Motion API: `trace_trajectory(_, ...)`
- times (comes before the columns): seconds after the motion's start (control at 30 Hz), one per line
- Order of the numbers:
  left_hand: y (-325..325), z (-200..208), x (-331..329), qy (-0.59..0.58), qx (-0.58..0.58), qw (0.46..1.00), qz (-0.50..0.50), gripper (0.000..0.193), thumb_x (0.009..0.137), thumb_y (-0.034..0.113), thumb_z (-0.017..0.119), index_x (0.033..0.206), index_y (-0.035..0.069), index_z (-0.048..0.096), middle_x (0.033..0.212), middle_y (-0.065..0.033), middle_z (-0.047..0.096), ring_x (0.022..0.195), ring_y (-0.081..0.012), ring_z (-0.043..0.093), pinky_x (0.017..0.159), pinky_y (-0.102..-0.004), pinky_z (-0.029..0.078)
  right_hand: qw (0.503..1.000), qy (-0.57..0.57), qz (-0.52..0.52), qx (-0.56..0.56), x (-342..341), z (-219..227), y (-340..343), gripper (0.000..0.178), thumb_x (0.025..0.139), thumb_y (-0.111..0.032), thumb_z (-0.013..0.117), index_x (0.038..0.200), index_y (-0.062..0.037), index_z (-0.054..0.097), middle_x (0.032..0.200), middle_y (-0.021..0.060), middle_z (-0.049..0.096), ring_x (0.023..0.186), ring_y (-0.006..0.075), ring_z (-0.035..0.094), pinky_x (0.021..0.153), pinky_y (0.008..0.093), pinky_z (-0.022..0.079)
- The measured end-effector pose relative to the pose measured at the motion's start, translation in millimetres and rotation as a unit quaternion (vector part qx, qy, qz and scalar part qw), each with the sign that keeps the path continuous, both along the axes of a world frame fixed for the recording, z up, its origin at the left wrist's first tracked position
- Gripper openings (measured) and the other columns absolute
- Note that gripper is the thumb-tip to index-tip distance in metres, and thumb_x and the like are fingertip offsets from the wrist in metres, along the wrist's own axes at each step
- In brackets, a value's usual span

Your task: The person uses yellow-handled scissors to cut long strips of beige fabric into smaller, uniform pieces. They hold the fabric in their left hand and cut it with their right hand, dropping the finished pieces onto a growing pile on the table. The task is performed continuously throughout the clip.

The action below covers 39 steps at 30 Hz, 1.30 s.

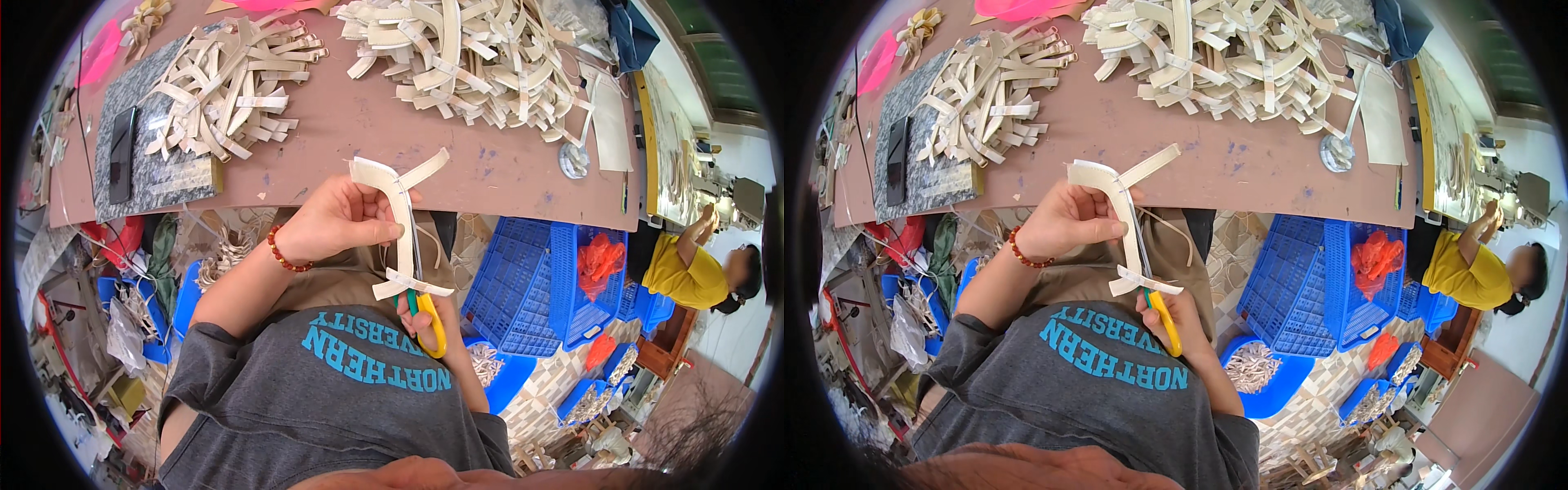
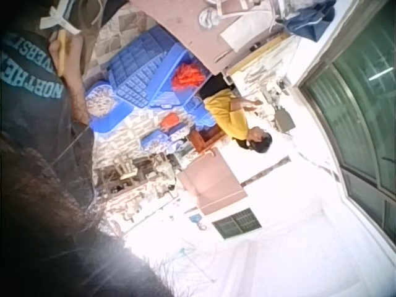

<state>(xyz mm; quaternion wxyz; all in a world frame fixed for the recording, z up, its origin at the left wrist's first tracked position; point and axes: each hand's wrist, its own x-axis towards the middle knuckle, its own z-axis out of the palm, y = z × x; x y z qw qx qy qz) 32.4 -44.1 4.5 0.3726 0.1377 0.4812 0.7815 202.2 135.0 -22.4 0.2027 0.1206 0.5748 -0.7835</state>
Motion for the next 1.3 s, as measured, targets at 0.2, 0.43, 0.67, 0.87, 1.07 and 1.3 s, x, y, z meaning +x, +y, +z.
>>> trace_trajectory(0.2, 3, 6, 0, -0.072, 0.018, 0.992, 0.105, 0.028, 0.082, 0.001, 0.063, 0.109, -0.001, 0.057, 0.089, -0.0046, 0.062, 0.078, -0.0122, 0.061, 0.067, -0.0258, 0.052, 0.999, 0.025, 0.017, 0.045, -5, 3, -2, 0.043, 0.082, -0.043, 0.065, 0.081, -0.0012, 0.056, 0.070, -0.0046, 0.050, 0.061, 0.0030, 0.046, 0.056, 0.0182, 0.035)
trace_trajectory(0.43, 1, 5, 1, -0.057, -0.009, 0.994, 0.098, 0.021, 0.082, 0.003, 0.064, 0.102, -0.001, 0.060, 0.085, -0.0068, 0.064, 0.073, -0.0131, 0.062, 0.066, -0.0269, 0.053, 1.000, 0.019, 0.014, 0.014, -3, -2, -4, 0.043, 0.083, -0.039, 0.065, 0.083, 0.0019, 0.055, 0.075, -0.0011, 0.050, 0.065, 0.0037, 0.046, 0.058, 0.0186, 0.036)
trace_trajectory(0.67, 4, 1, 5, -0.044, 0.015, 0.991, 0.123, 0.020, 0.082, 0.004, 0.066, 0.101, -0.001, 0.061, 0.086, -0.0055, 0.065, 0.076, -0.0099, 0.061, 0.068, -0.0233, 0.051, 0.999, 0.028, 0.022, 0.042, -5, 7, -5, 0.033, 0.086, -0.032, 0.060, 0.087, 0.0012, 0.055, 0.076, -0.0012, 0.047, 0.065, 0.0034, 0.044, 0.058, 0.0182, 0.035)
trace_trajectory(0.87, 6, 2, 7, -0.034, 0.015, 0.989, 0.143, 0.021, 0.082, 0.003, 0.066, 0.102, -0.001, 0.061, 0.088, -0.0060, 0.065, 0.077, -0.0102, 0.061, 0.069, -0.0237, 0.051, 0.999, 0.031, 0.021, 0.013, -6, 9, -6, 0.036, 0.086, -0.034, 0.060, 0.092, 0.0007, 0.052, 0.078, -0.0013, 0.047, 0.065, 0.0035, 0.042, 0.058, 0.0178, 0.034)
trace_trajectory(1.07, 9, 5, 11, 0.001, 0.005, 0.988, 0.157, 0.022, 0.082, 0.002, 0.065, 0.103, -0.001, 0.060, 0.091, -0.0071, 0.065, 0.079, -0.0108, 0.062, 0.070, -0.0241, 0.053, 0.998, 0.037, 0.021, 0.038, -8, 12, -8, 0.042, 0.085, -0.039, 0.060, 0.091, 0.0012, 0.052, 0.079, -0.0006, 0.048, 0.065, 0.0039, 0.043, 0.058, 0.0183, 0.036)
trace_trajectory(1.3, 10, 1, 13, -0.007, 0.011, 0.987, 0.160, 0.022, 0.082, 0.002, 0.065, 0.103, 0.000, 0.059, 0.092, -0.0078, 0.065, 0.081, -0.0115, 0.062, 0.071, -0.0252, 0.054, 0.998, 0.046, -0.005, 0.035, -2, 2, -10, 0.048, 0.083, -0.046, 0.061, 0.088, 0.0006, 0.053, 0.074, -0.0014, 0.050, 0.061, 0.0034, 0.044, 0.055, 0.0185, 0.037)
